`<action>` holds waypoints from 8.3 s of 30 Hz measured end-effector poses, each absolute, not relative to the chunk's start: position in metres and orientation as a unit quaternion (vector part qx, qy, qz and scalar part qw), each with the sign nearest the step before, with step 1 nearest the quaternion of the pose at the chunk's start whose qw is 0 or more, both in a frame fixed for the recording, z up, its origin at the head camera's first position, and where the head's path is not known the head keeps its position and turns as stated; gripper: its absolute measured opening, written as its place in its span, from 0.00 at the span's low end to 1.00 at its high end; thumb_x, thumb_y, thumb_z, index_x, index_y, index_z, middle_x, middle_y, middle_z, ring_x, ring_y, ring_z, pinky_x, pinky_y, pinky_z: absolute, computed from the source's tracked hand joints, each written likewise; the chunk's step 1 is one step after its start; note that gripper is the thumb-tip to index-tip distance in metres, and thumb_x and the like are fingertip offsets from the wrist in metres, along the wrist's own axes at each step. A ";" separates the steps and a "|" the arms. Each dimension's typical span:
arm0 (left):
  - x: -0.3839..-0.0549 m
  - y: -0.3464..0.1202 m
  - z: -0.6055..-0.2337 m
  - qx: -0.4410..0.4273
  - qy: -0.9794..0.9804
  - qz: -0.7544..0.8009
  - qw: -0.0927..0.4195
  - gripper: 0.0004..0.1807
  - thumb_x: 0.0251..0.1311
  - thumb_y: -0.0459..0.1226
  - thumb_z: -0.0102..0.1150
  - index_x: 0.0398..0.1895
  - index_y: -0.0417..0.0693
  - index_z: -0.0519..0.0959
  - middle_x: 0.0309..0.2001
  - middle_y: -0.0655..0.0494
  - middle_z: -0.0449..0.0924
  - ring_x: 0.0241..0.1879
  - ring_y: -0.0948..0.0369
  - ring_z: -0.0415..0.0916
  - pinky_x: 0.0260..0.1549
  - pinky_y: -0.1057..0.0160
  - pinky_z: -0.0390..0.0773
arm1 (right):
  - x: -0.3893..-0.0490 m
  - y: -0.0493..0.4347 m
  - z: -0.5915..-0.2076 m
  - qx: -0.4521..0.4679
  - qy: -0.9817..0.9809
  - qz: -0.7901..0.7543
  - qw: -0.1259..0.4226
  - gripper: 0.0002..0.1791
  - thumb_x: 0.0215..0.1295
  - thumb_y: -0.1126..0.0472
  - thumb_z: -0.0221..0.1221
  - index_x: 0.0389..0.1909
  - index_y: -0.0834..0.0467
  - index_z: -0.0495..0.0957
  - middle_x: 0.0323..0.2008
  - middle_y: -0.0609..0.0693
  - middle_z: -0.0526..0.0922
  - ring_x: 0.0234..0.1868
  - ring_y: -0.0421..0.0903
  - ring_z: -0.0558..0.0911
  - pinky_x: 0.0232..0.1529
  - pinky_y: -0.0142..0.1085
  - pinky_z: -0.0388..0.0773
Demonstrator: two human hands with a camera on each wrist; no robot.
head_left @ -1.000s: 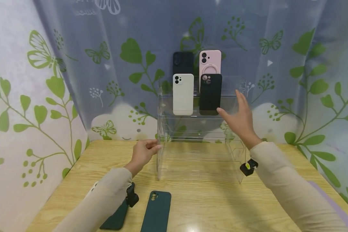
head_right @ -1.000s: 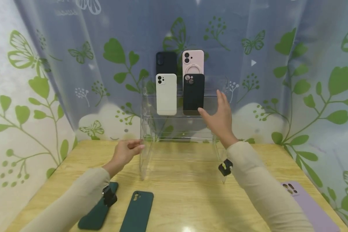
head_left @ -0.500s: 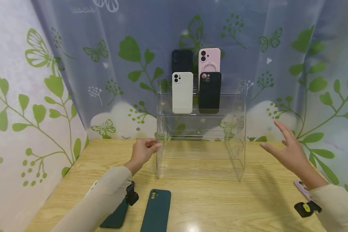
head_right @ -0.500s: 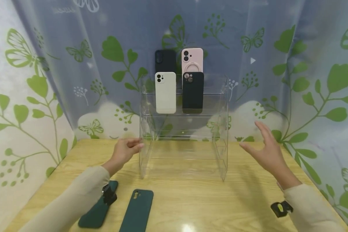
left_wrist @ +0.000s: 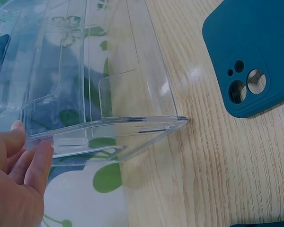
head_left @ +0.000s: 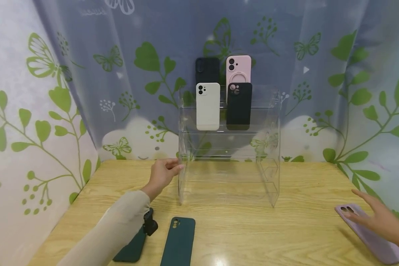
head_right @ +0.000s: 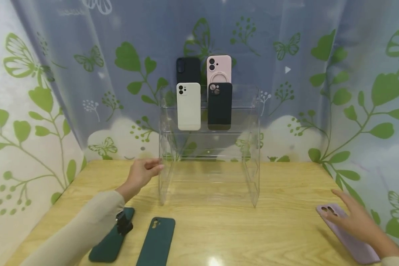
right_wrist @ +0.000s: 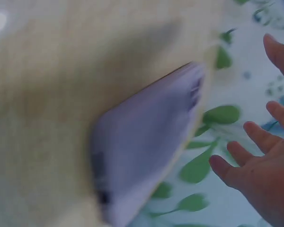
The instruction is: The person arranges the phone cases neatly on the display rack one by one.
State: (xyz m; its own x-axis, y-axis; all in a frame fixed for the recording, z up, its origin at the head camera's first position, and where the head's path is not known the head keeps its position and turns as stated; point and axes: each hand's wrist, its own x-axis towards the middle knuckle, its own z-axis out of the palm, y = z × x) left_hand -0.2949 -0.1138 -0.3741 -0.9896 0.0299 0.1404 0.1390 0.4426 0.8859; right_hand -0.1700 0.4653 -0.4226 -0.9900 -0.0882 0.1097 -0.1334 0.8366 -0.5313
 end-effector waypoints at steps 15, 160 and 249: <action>-0.295 -0.113 -0.374 -0.046 -0.839 -0.540 0.048 0.22 0.60 0.37 0.64 0.58 0.40 0.78 0.49 0.41 0.82 0.46 0.50 0.82 0.46 0.53 0.82 | -0.178 0.492 -0.462 0.018 -0.984 0.177 -0.022 0.46 0.63 0.47 0.62 0.63 0.80 0.54 0.56 0.87 0.56 0.51 0.86 0.60 0.42 0.74 0.65; -0.295 -0.113 -0.374 -0.057 -0.843 -0.532 0.057 0.21 0.61 0.35 0.63 0.57 0.37 0.78 0.48 0.40 0.82 0.45 0.50 0.82 0.42 0.58 0.84 | -0.340 0.058 -0.323 0.004 -0.863 0.348 0.366 0.52 0.57 0.50 0.68 0.74 0.65 0.48 0.63 0.64 0.57 0.61 0.60 0.61 0.57 0.53 0.68; -0.194 -0.131 -0.434 -0.193 -0.922 -0.323 -0.090 0.45 0.51 0.59 0.67 0.66 0.40 0.68 0.63 0.36 0.67 0.58 0.37 0.68 0.47 0.38 0.75 | -0.254 0.275 -0.376 0.003 -0.912 0.372 0.173 0.28 0.68 0.50 0.59 0.60 0.66 0.73 0.53 0.67 0.79 0.48 0.62 0.82 0.37 0.48 0.84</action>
State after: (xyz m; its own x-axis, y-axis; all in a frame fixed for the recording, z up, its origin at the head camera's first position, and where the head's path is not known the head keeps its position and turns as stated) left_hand -0.1942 -0.1306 -0.4343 -0.9094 0.4139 -0.0412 0.2978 0.7170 0.6302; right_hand -0.2541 0.2751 -0.3756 -0.9402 0.1231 0.3177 -0.1339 0.7239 -0.6768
